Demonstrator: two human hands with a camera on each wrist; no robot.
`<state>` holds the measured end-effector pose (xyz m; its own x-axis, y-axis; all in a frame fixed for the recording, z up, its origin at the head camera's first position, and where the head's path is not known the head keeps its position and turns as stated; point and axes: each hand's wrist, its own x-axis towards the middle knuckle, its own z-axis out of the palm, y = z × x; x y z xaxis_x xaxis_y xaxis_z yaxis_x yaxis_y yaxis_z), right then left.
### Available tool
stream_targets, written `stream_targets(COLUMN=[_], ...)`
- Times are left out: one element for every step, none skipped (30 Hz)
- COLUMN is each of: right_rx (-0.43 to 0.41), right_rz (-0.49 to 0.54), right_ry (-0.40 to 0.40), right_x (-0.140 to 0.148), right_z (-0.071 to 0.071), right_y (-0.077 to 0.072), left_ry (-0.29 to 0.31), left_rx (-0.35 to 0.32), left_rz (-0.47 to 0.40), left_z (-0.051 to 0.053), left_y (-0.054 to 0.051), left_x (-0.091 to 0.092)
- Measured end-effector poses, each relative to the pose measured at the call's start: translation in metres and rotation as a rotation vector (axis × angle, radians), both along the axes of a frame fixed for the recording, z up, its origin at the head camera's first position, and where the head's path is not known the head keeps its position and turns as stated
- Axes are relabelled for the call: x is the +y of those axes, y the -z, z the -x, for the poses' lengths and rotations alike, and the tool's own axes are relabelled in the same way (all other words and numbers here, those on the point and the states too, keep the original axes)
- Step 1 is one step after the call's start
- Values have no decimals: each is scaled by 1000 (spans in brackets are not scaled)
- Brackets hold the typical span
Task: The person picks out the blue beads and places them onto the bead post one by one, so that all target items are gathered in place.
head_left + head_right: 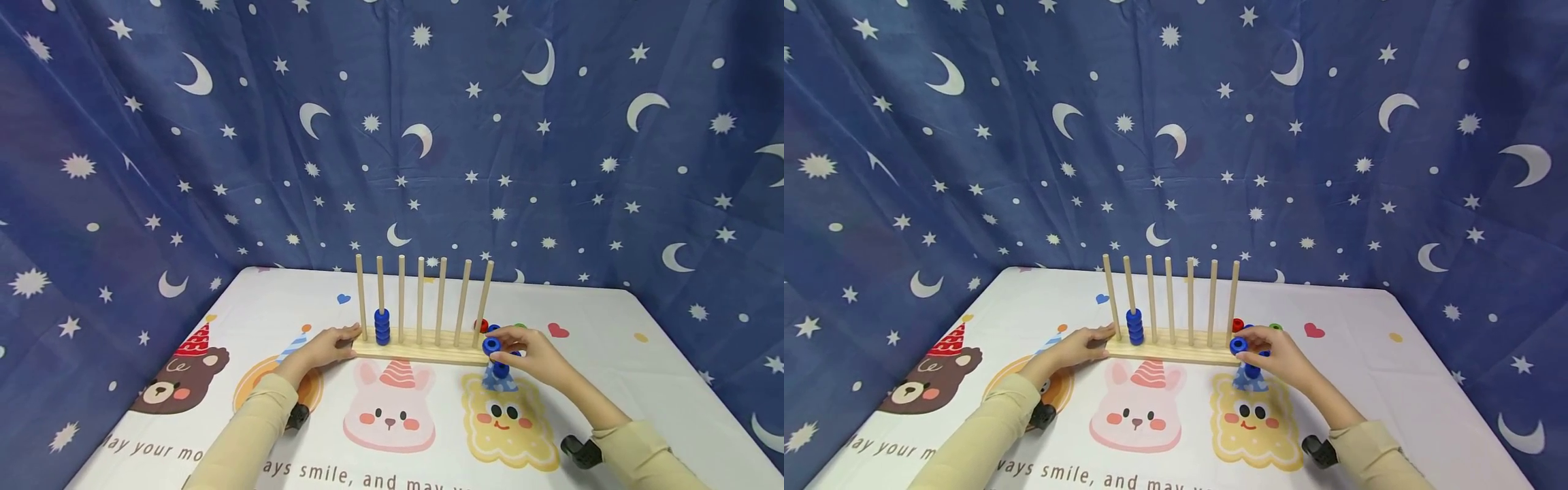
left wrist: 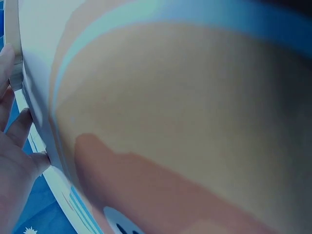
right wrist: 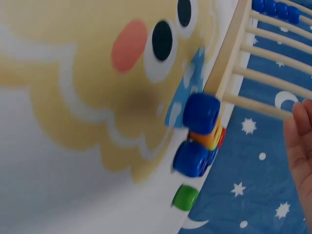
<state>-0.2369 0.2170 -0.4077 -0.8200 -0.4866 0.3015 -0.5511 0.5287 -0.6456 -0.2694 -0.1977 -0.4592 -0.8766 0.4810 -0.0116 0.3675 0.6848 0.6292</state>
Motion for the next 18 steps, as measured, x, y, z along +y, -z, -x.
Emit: stream_targets(right_rx=[11,23,32,45,62,75,86,92,98,102,105,107,115,125,136,151,166,184], right_rz=[9,15,16,21,28,37,44,54,65,79,93,101,102,103,102,100,96,92], right_ry=[-2,-2,-5,-11,-17,-25,-35,-45,-54,-62,-67,-70,-71,-68,-65,-59,-52,-44], right_x=[-2,-4,-6,-8,-10,-12,-14,-16,-18,-20,-22,-24,-26,-28,-29,-31,-33,-36], right_z=[-1,-1,-2,-2,-2,-2,-2,-2,-3,-3,-2,-3,-3,-3,-3,-3,-2,-2], right_y=[1,2,3,3,4,4,4,4,4,3,4,4,4,4,5,5,5,5], left_ry=[-1,-2,-2,-1,-2,-2,-5,-6,-5,-5,-5,-4,-3,-2,0,-2,-4,-7], left_rx=[1,1,2,2,1,0,-3,-4,-2,-2,-1,0,0,2,4,1,-1,-6], left_rz=[0,0,2,4,4,6,4,3,5,6,4,4,3,2,4,0,-1,-2], left_z=[0,0,0,1,1,1,1,1,1,1,1,1,1,1,1,1,0,0], left_y=[0,1,1,1,1,1,1,1,0,0,0,0,0,0,0,0,0,0], left_x=[0,0,0,0,0,0,0,0,0,0,0,0,0,0,0,1,1,1])
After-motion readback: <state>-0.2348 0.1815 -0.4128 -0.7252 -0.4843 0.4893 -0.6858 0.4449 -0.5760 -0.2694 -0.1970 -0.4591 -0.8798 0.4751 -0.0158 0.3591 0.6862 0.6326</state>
